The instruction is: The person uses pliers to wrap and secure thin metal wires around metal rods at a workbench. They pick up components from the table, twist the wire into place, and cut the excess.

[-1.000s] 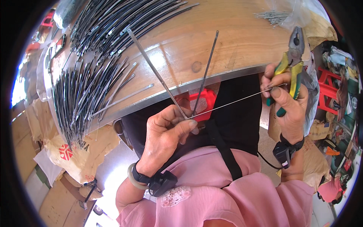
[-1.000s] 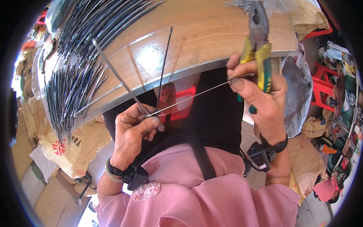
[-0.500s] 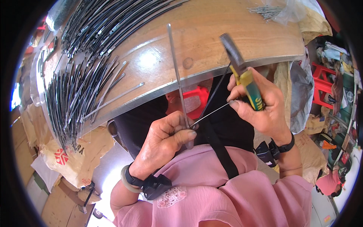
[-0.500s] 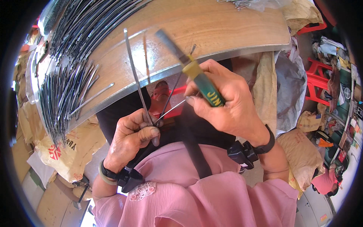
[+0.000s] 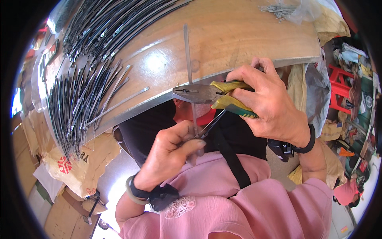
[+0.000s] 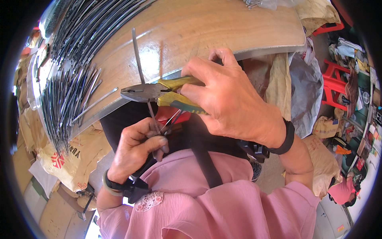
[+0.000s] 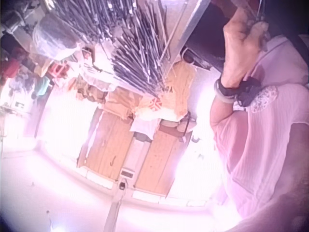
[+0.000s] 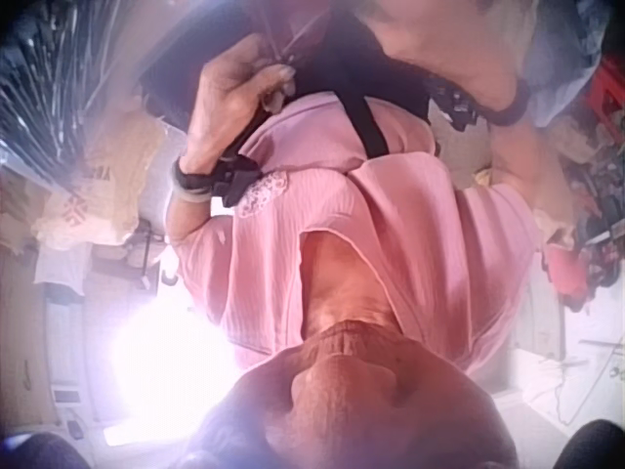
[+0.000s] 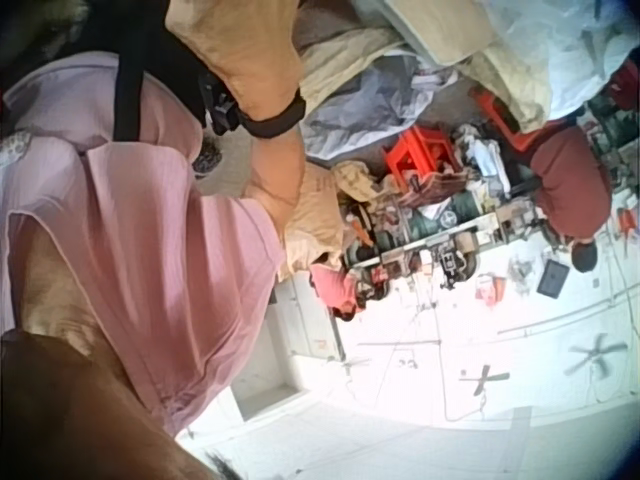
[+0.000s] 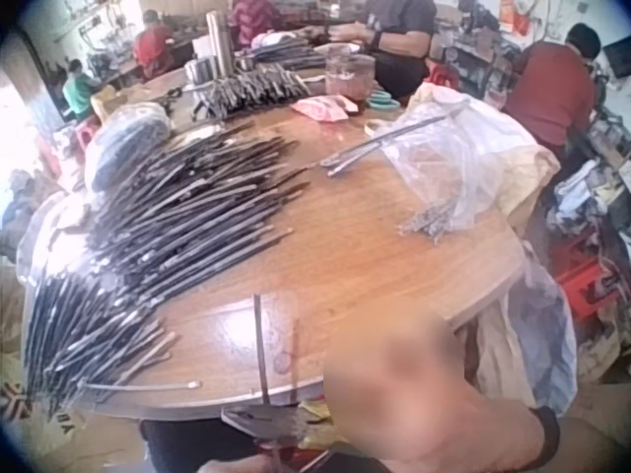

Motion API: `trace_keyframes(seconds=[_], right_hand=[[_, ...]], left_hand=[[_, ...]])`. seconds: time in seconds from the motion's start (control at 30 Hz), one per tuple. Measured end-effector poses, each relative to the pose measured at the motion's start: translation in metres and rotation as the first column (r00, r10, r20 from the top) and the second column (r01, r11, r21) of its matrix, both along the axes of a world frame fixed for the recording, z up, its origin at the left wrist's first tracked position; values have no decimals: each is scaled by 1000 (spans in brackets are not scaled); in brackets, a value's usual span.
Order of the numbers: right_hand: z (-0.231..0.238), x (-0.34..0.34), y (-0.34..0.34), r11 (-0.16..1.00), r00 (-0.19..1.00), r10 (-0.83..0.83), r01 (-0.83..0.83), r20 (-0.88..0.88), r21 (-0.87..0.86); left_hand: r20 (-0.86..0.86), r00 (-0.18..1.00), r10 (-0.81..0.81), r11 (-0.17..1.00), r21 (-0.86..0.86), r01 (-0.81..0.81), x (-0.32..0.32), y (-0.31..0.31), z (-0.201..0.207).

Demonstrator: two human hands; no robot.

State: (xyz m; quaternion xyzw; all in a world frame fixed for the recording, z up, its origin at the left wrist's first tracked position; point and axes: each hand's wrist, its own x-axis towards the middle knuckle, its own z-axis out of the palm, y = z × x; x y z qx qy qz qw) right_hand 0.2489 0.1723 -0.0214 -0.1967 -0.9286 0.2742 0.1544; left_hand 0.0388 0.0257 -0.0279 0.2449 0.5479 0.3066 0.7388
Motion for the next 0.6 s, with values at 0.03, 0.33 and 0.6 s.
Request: trace_keyframes(seconds=[0.03,0.33,0.6], right_hand=[[1,2,0,1000,1000,-4,4,1,10],[10,-9,-8,999,994,39,-38,-101,6],[13,-3,2,979,974,-134,159,-184,127]], left_hand=[[-15,1000,-13,1000,16,13,-4,2,4],[78,995,-57,998,-33,59,-8,45,20],[396,789,469,877,-311,-365,10,25,9]])
